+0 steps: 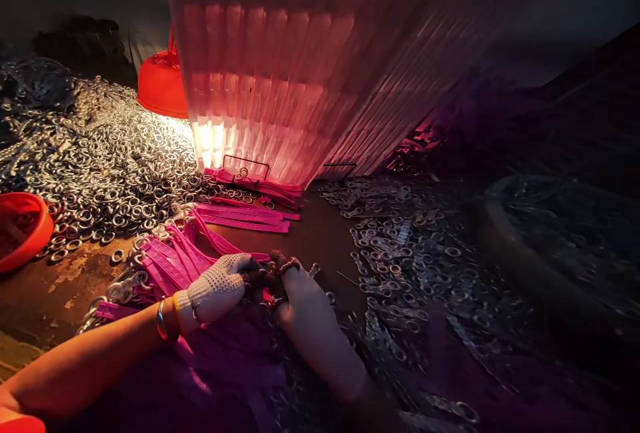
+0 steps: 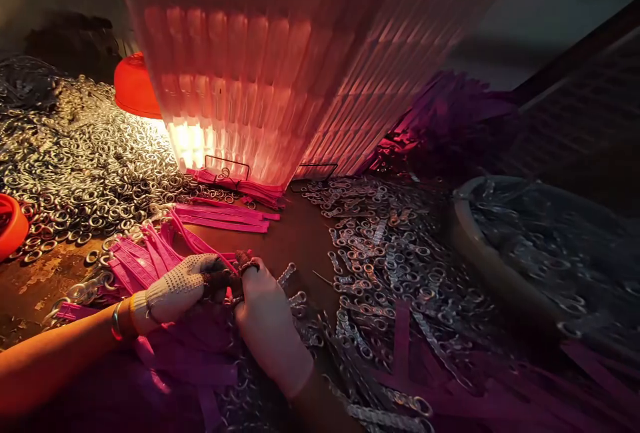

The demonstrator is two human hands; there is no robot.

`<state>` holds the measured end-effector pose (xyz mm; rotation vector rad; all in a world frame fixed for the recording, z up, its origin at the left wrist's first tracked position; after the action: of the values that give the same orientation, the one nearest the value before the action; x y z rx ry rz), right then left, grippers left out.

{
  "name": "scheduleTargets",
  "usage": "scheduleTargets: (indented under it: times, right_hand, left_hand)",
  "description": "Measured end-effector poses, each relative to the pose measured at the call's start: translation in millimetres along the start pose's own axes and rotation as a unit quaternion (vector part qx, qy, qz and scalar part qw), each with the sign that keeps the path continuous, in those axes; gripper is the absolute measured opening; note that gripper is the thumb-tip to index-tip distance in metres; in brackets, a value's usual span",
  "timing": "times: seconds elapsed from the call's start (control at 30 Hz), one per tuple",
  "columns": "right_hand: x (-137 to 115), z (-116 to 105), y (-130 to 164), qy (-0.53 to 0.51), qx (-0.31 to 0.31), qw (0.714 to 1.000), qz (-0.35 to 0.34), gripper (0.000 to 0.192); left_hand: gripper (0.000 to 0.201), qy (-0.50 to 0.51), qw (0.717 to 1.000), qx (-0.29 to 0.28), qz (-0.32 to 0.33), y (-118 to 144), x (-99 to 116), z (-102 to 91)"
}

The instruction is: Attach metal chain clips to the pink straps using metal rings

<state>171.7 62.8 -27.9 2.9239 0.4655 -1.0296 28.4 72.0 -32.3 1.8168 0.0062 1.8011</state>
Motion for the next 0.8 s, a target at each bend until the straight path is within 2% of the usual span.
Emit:
scheduleTargets:
  times: [0.1,0.17,0.23,0.33,0.4,0.43,0.5,0.6,0.67,0.8]
  right_hand:
    - [-7,3,3,0.103,-0.012,0.994,-0.023,0.033]
    - [-13,3,4,0.162,-0.001,0.986,-0.029,0.020]
    - [-16,1,6,0.176,-0.001,0.984,-0.014,0.015]
    - [-9,1,6,0.069,-0.058,0.995,0.044,0.013]
    - [0,-3,7,-0.028,-0.077,0.994,0.071,0.014]
    - [5,-7,7,-0.069,-0.066,0.992,0.077,0.016]
    - [19,-20,7,-0.140,0.004,0.986,0.088,0.021]
    - [41,-38,8,-0.217,0.116,0.963,0.111,0.034]
    - [51,-43,6,-0.233,0.136,0.956,0.113,0.039]
    - [62,-36,-1,-0.214,0.104,0.965,0.110,0.039]
  left_hand:
    - [0.020,0.005,0.999,0.032,0.009,-1,-2,1.6]
    - [0.019,0.057,0.997,0.041,-0.029,-4,-10,3.9]
    - [0.021,0.115,0.990,0.054,-0.061,-7,-17,6.3]
    - [0.025,0.150,0.983,0.075,-0.077,-10,-18,7.7]
    - [0.024,0.156,0.983,0.047,-0.079,-13,-13,7.6]
    - [0.023,0.165,0.983,0.020,-0.084,-14,-9,6.9]
    - [0.020,0.194,0.976,-0.028,-0.099,-20,-1,2.2]
    - [0.018,0.237,0.966,-0.026,-0.102,-36,10,-12.1]
    - [0.020,0.237,0.967,-0.010,-0.095,-52,16,-19.1]
    - [0.022,0.219,0.968,-0.022,-0.121,-81,26,-18.5]
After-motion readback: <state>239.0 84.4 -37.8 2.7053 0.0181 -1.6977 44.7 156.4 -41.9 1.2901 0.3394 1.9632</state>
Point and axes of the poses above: each hand's wrist, its own y-axis away from the middle knuckle, its own z-axis out of the palm, x = y × z, the point moved 4 cm from there along -y, towards the middle knuckle, and after that the axes turned 2 degrees about -y, right-handed, at the moved point
